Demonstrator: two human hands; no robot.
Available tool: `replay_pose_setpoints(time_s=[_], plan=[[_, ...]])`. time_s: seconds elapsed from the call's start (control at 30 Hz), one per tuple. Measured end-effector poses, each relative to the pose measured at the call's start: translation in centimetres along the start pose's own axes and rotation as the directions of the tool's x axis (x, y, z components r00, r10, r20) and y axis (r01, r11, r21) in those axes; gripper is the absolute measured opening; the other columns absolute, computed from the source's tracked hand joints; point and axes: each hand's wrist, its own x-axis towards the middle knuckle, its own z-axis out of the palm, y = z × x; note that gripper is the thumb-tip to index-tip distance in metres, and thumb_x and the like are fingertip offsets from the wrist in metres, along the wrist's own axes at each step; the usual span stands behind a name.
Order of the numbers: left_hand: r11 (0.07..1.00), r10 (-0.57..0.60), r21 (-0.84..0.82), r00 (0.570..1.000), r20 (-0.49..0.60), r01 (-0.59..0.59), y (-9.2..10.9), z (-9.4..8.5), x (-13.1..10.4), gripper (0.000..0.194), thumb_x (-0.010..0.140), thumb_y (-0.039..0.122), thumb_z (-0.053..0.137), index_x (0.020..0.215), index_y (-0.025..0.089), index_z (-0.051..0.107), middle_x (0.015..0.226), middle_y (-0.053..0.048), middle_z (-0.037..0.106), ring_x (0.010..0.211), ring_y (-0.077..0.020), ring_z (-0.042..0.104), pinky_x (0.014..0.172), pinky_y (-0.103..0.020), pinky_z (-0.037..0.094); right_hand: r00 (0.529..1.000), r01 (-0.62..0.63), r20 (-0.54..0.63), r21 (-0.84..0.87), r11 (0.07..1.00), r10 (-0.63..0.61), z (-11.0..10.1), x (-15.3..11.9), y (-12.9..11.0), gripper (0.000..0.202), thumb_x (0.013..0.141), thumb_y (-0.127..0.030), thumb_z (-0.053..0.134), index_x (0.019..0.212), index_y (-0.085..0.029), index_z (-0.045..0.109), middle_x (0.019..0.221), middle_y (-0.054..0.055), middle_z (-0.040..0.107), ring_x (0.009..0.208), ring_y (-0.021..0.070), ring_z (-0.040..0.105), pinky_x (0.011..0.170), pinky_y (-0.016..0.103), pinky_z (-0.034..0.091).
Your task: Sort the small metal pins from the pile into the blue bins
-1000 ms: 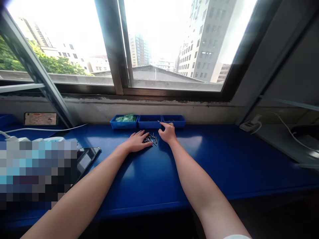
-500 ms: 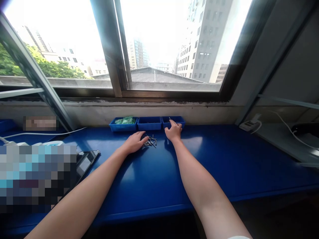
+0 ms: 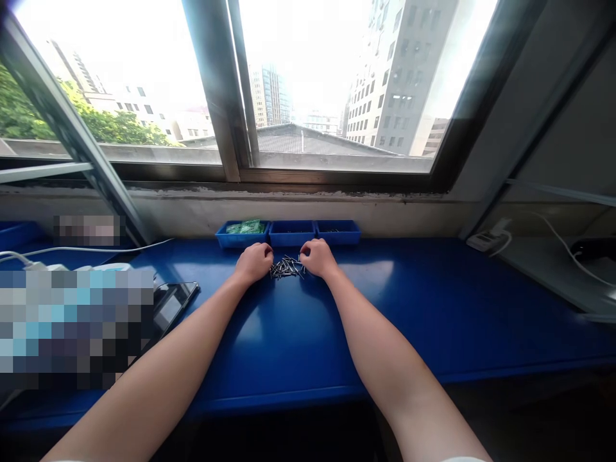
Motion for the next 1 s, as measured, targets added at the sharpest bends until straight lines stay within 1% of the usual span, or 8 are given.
replay_pose_setpoints(time_s=[0.13,0.33,0.4,0.53,0.63,0.77,0.9,1.0], plan=[[1.0,0.026,-0.001,1.0,-0.008,-0.026,0.0,0.1,-0.1,0.027,0.082,0.025,0.039,0.087,0.019,0.066,0.094,-0.01,0.063,0.086,-0.0247,0.06,0.07,-0.032,0.047,0.991,0.021,0.131,-0.059,0.998,-0.013,0.7,-0.2,-0.3,0.011,0.07,-0.026,0.058,0.069,-0.02,0.067,0.079,0.007,0.063,0.084,0.022,0.054,0.072,0.031,0.042],[0.999,0.045,-0.018,0.999,0.002,-0.045,-0.1,0.5,-0.1,0.028,0.083,0.025,0.039,0.09,0.019,0.066,0.096,-0.01,0.063,0.088,-0.0237,0.059,0.071,-0.031,0.047,0.985,0.013,0.17,-0.079,0.997,0.001,1.1,-0.2,0.3,0.01,0.073,-0.023,0.057,0.068,-0.02,0.065,0.081,0.008,0.063,0.082,0.0219,0.054,0.068,0.03,0.041],[0.998,0.055,-0.028,0.998,-0.019,-0.055,-0.1,0.5,-0.1,0.029,0.084,0.025,0.039,0.092,0.019,0.066,0.098,-0.009,0.063,0.089,-0.0226,0.059,0.073,-0.03,0.047,0.988,0.004,0.153,-0.059,0.998,0.005,1.1,-0.2,0.2,0.011,0.076,-0.024,0.055,0.071,-0.019,0.064,0.082,0.008,0.064,0.083,0.0218,0.054,0.068,0.03,0.041],[0.99,0.112,-0.074,0.991,-0.077,-0.117,-0.1,0.4,-0.1,0.029,0.086,0.028,0.04,0.098,0.018,0.064,0.099,-0.009,0.063,0.093,-0.0227,0.058,0.077,-0.031,0.048,0.999,0.013,0.051,-0.02,1.0,-0.012,0.7,-0.2,-0.2,0.017,0.083,-0.027,0.048,0.075,-0.019,0.061,0.082,0.007,0.064,0.085,0.0207,0.054,0.072,0.031,0.041],[0.967,0.209,-0.126,0.971,-0.112,-0.223,0.2,0.3,-0.3,0.028,0.086,0.029,0.043,0.103,0.018,0.062,0.1,-0.008,0.062,0.096,-0.0225,0.058,0.081,-0.031,0.047,0.999,0.039,0.005,0.019,0.999,-0.039,0.4,-0.2,-0.6,0.021,0.085,-0.03,0.046,0.077,-0.019,0.061,0.079,0.006,0.064,0.08,0.0189,0.055,0.071,0.03,0.041],[0.915,0.33,-0.203,0.937,-0.116,-0.347,0.7,0.2,-0.5,0.029,0.085,0.03,0.049,0.108,0.019,0.061,0.106,-0.007,0.062,0.101,-0.0214,0.056,0.088,-0.032,0.046,0.997,0.074,0.015,0.095,0.993,-0.075,0.3,-0.3,-1.3,0.029,0.087,-0.037,0.042,0.074,-0.019,0.06,0.071,0.004,0.061,0.067,0.0158,0.053,0.063,0.028,0.038],[0.881,0.387,-0.256,0.918,-0.091,-0.397,1.0,0.3,-0.5,0.022,0.084,0.026,0.05,0.096,0.02,0.067,0.096,-0.006,0.066,0.092,-0.0199,0.06,0.084,-0.03,0.047,0.996,0.089,0.005,0.158,0.983,-0.091,0.2,-0.4,-2.1,0.039,0.089,-0.044,0.038,0.067,-0.019,0.058,0.064,0.002,0.059,0.06,0.014,0.051,0.059,0.026,0.036],[0.859,0.388,-0.329,0.918,-0.079,-0.391,1.2,0.4,-0.5,0.019,0.082,0.025,0.052,0.088,0.019,0.069,0.087,-0.004,0.069,0.082,-0.0183,0.063,0.076,-0.028,0.048,0.997,0.072,-0.035,0.191,0.979,-0.067,0.2,-0.4,-2.6,0.044,0.088,-0.05,0.037,0.063,-0.019,0.055,0.06,0.001,0.058,0.057,0.0132,0.05,0.057,0.026,0.036]])
